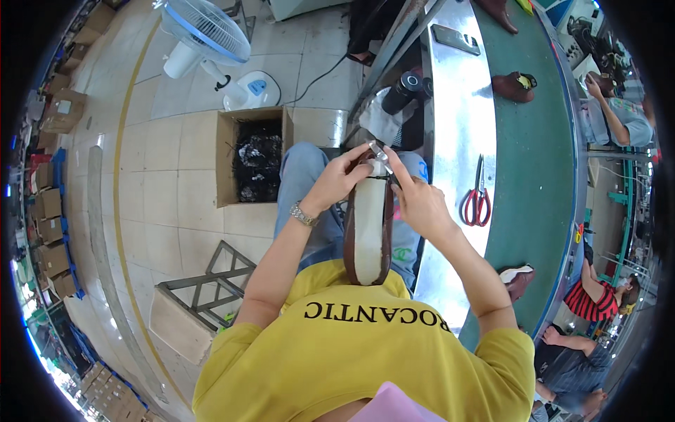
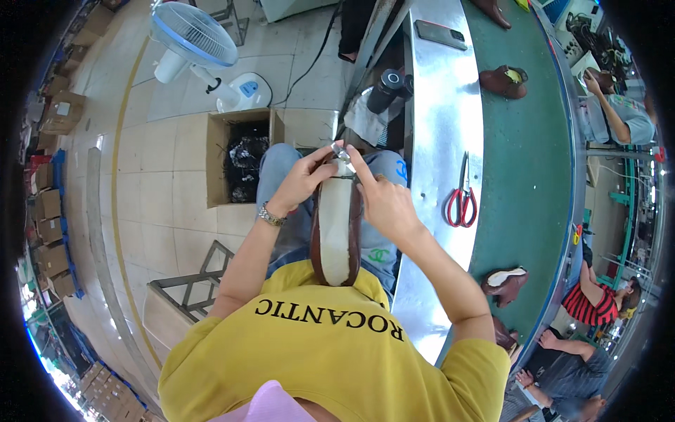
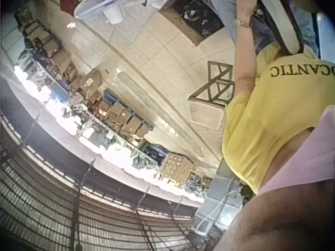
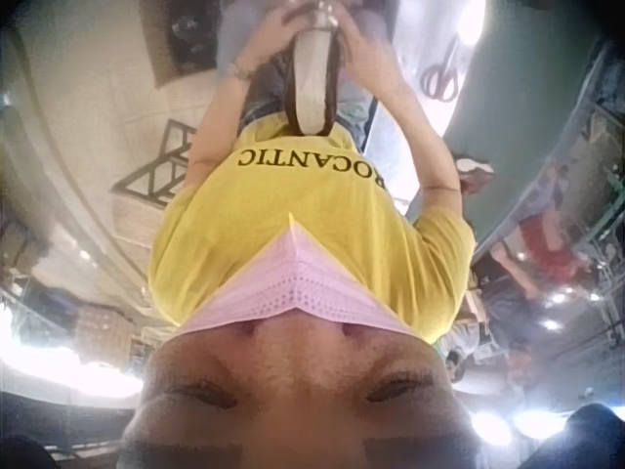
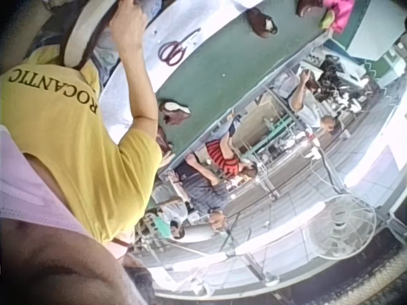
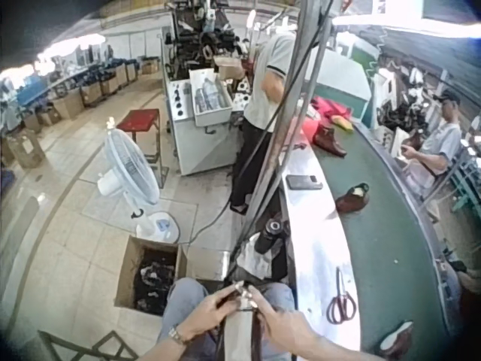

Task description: The recorder is lasting and finishing a shoe, using a hammer to shape the material over a last and cutting away excess material.

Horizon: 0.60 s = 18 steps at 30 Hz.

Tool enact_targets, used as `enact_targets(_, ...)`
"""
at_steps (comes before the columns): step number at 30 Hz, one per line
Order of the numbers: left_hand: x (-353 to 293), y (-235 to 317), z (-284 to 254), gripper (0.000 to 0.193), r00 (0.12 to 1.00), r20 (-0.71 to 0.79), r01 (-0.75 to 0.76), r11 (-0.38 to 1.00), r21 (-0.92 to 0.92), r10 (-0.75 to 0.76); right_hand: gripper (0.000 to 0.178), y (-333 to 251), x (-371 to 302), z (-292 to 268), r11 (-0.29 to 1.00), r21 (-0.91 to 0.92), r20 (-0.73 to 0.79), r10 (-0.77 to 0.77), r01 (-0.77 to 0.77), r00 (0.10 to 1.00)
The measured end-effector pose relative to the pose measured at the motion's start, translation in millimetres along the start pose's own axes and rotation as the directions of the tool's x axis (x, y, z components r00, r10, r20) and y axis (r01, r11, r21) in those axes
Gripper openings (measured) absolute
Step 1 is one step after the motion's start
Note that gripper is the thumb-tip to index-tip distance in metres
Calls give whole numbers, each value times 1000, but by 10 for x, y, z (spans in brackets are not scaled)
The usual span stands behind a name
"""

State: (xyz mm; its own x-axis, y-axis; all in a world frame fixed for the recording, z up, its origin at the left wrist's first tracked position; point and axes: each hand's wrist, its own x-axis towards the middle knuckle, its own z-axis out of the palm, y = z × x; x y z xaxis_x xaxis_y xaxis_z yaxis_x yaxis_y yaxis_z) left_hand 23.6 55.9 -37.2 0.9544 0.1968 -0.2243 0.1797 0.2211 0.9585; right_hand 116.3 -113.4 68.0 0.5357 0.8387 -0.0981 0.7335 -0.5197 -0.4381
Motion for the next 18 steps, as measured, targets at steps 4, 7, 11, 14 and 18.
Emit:
enact_targets(4,-133,56,-78,61,994,-47,-101,987,-121,96,71,172,-73,-57,997,32,43,72,-73,997)
enact_targets(7,-388,-28,-134,63,995,-76,-71,983,-168,59,65,439,-238,63,904,355,-154,308,-239,939)
enact_targets(11,-450,-27,36,64,985,-119,-114,990,84,124,63,1170,-574,335,886,156,-343,463,-436,818)
enact_targets(14,-710,389,-2,53,913,-273,-237,938,251,304,64,1690,-726,874,870,86,-305,486,-485,819)
enact_targets(18,-1031,1255,-43,37,732,-160,-621,745,243,662,63,1930,-998,1044,912,118,-392,405,-392,826)
